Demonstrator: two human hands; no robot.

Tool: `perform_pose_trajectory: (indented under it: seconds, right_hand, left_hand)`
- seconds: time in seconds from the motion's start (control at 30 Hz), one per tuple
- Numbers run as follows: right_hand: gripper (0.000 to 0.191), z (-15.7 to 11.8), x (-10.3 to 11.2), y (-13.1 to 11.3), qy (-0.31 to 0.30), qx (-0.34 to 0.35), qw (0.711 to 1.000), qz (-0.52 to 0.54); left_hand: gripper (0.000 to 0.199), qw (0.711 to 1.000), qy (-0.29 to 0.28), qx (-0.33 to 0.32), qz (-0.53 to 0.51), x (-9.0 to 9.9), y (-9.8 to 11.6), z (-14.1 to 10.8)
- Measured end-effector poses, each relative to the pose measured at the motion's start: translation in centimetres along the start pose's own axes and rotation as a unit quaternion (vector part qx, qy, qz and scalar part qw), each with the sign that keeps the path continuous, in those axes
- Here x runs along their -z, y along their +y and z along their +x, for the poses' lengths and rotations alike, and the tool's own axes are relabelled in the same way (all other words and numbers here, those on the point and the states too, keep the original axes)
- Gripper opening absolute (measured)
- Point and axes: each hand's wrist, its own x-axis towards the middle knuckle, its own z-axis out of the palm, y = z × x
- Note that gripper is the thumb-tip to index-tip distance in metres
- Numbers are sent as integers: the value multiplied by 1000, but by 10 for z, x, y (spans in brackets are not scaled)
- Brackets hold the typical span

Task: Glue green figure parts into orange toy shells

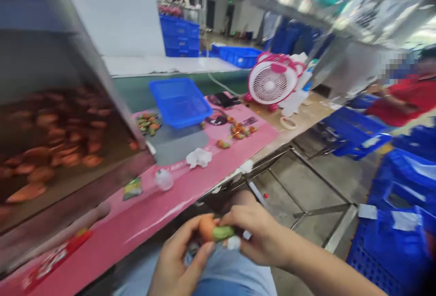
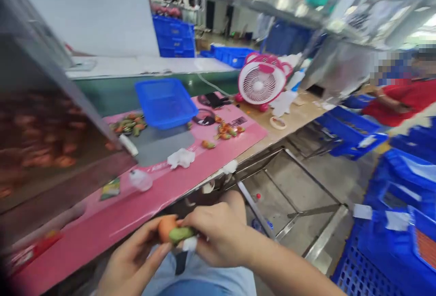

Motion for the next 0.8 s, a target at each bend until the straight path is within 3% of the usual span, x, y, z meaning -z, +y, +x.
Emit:
perform_pose_trajectory:
  seconds: [0.17,0.43,0.8]
  right_hand:
    - [12,4,11,-6,-41,-36,998,41]
    - [12,5,6,-5,-50,-41,997,48]
    - [10,8,4,-8,-65,-105,989,78]
  left_hand:
    - [23,998,-53,-31,16,1,4,3]
    - [24,998,-61,-24,-17,3,1,-1]
    - [18,993,-71,25,-88,2,-2,0]
